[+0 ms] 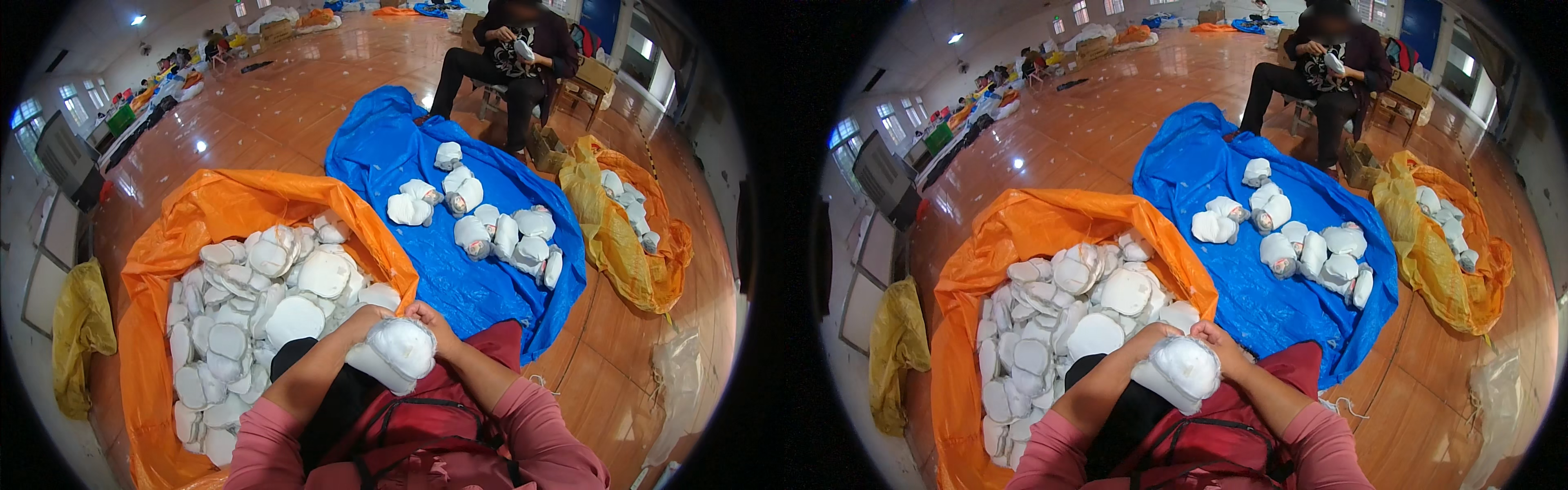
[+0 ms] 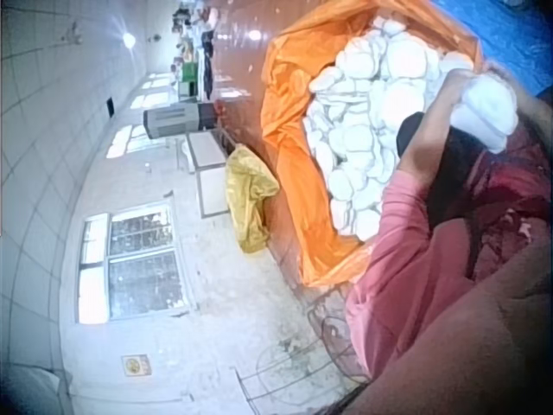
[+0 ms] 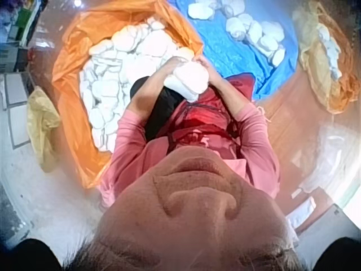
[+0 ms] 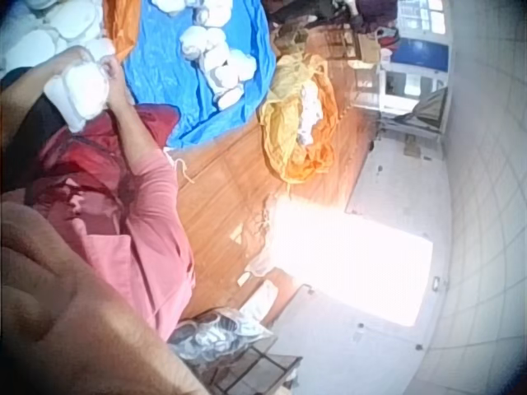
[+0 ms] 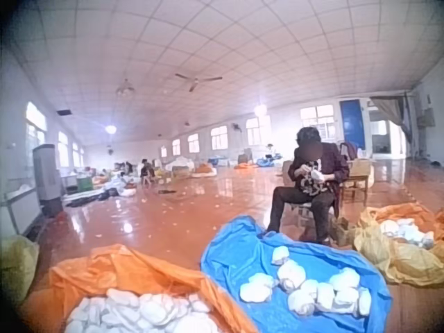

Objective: The person sits on the floor and repeatedly stuffs white material into white mask-like objects, then places the finished items onto a blue tarp. The person handles the objects one at a time throughout the clip.

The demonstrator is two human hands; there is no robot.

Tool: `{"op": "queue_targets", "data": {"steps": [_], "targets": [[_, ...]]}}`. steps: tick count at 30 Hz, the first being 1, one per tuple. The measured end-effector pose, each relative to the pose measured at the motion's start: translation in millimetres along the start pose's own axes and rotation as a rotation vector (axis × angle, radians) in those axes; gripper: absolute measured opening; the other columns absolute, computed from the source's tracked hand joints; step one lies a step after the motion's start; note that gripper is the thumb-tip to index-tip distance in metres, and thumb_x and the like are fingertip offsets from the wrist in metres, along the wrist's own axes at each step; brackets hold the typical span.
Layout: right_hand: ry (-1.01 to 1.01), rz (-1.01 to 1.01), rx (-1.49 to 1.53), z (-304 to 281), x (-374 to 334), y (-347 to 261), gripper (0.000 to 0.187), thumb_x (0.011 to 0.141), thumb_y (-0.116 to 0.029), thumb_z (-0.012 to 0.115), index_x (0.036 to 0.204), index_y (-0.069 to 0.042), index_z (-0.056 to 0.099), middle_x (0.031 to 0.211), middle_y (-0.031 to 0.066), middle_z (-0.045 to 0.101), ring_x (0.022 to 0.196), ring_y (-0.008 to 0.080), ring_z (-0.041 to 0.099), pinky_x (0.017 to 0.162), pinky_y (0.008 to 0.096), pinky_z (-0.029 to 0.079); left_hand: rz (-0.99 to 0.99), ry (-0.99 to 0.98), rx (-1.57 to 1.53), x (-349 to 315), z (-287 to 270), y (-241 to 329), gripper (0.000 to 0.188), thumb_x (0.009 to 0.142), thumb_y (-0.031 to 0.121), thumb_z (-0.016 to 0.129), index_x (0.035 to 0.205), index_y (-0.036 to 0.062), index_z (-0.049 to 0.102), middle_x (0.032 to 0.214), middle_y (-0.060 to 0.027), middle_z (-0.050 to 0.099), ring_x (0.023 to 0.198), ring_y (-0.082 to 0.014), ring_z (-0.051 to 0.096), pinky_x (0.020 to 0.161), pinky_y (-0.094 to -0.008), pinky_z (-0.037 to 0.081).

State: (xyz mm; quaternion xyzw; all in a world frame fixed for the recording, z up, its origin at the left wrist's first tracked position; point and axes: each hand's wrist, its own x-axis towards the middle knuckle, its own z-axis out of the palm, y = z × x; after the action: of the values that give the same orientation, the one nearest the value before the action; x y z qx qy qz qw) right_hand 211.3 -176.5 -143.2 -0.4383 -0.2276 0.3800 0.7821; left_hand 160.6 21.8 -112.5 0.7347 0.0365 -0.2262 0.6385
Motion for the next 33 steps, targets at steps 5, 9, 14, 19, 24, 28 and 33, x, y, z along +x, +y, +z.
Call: {"op": "queue_targets", "data": {"steps": [5, 9, 14, 19, 24, 28, 33], "targets": [[0.046, -0.031, 0.018, 12, -6, -16, 0.018, 0.092, -0.01, 0.061, 0.109, -0.009, 0.054, 0.101, 0.0008, 0.059, 0.09, 0.0099, 0.057, 0.08, 0.0246, 0.048, -0.111, 0.091, -0.419, -2, 4, 4, 0.013, 0.087, 0.009, 0.058, 0.091, 0.0036, 0.069, 0.084, -0.0012, 0.067, 0.07, -0.0086, 0.061, 0.066, -0.0239, 0.048], [-0.015, 0.026, 0.101, 9, -3, -20, 0.026, 0.091, -0.008, 0.062, 0.116, -0.009, 0.053, 0.109, 0.0024, 0.058, 0.099, 0.0119, 0.056, 0.086, 0.0264, 0.047, -0.091, 0.015, -0.666, 8, 2, -16, 0.019, 0.088, 0.008, 0.056, 0.104, 0.0023, 0.065, 0.088, -0.006, 0.067, 0.071, -0.0141, 0.064, 0.068, -0.0268, 0.051], [-0.106, 0.033, 0.01, 20, -4, -28, 0.031, 0.091, -0.01, 0.063, 0.12, -0.008, 0.052, 0.114, 0.0033, 0.057, 0.107, 0.013, 0.055, 0.093, 0.0275, 0.045, -0.17, 0.089, -0.649, 8, 10, -11, 0.021, 0.088, 0.007, 0.057, 0.105, -0.0004, 0.065, 0.092, -0.0083, 0.067, 0.076, -0.017, 0.066, 0.071, -0.0288, 0.052], [-0.074, 0.097, -0.03, 9, -2, -23, 0.037, 0.09, -0.01, 0.063, 0.126, -0.008, 0.052, 0.12, 0.0045, 0.057, 0.111, 0.0141, 0.054, 0.096, 0.0293, 0.044, -0.11, 0.089, -0.422, 2, 14, -1, 0.021, 0.088, 0.008, 0.059, 0.104, -0.0027, 0.067, 0.096, -0.0094, 0.068, 0.079, -0.0165, 0.066, 0.072, -0.0278, 0.052], [-0.002, 0.238, 0.145, 11, -2, -29, 0.035, 0.095, -0.014, 0.056, 0.129, -0.006, 0.052, 0.119, 0.0067, 0.06, 0.106, 0.0159, 0.059, 0.092, 0.0308, 0.048, -0.114, 0.104, -0.296, -4, 13, 11, 0.02, 0.087, 0.008, 0.06, 0.101, -0.0025, 0.069, 0.09, -0.0085, 0.07, 0.075, -0.0151, 0.066, 0.069, -0.0275, 0.052], [0.041, 0.273, 0.147, 22, -1, -36, 0.034, 0.099, -0.023, 0.052, 0.128, -0.006, 0.052, 0.115, 0.0068, 0.061, 0.103, 0.0142, 0.06, 0.088, 0.0289, 0.05, -0.07, 0.113, -0.388, -8, 10, 9, 0.018, 0.086, 0.007, 0.06, 0.095, -0.0024, 0.071, 0.087, -0.0075, 0.069, 0.07, -0.0129, 0.064, 0.066, -0.0267, 0.052], [0.009, 0.165, 0.109, 10, 1, -22, 0.028, 0.099, -0.025, 0.053, 0.12, -0.007, 0.056, 0.1, 0.0033, 0.064, 0.088, 0.0095, 0.06, 0.076, 0.0245, 0.049, -0.007, 0.135, -0.402, -10, 20, 4, 0.014, 0.081, 0.002, 0.061, 0.09, -0.0006, 0.072, 0.085, -0.0074, 0.07, 0.073, -0.0123, 0.064, 0.067, -0.0253, 0.051]]}}
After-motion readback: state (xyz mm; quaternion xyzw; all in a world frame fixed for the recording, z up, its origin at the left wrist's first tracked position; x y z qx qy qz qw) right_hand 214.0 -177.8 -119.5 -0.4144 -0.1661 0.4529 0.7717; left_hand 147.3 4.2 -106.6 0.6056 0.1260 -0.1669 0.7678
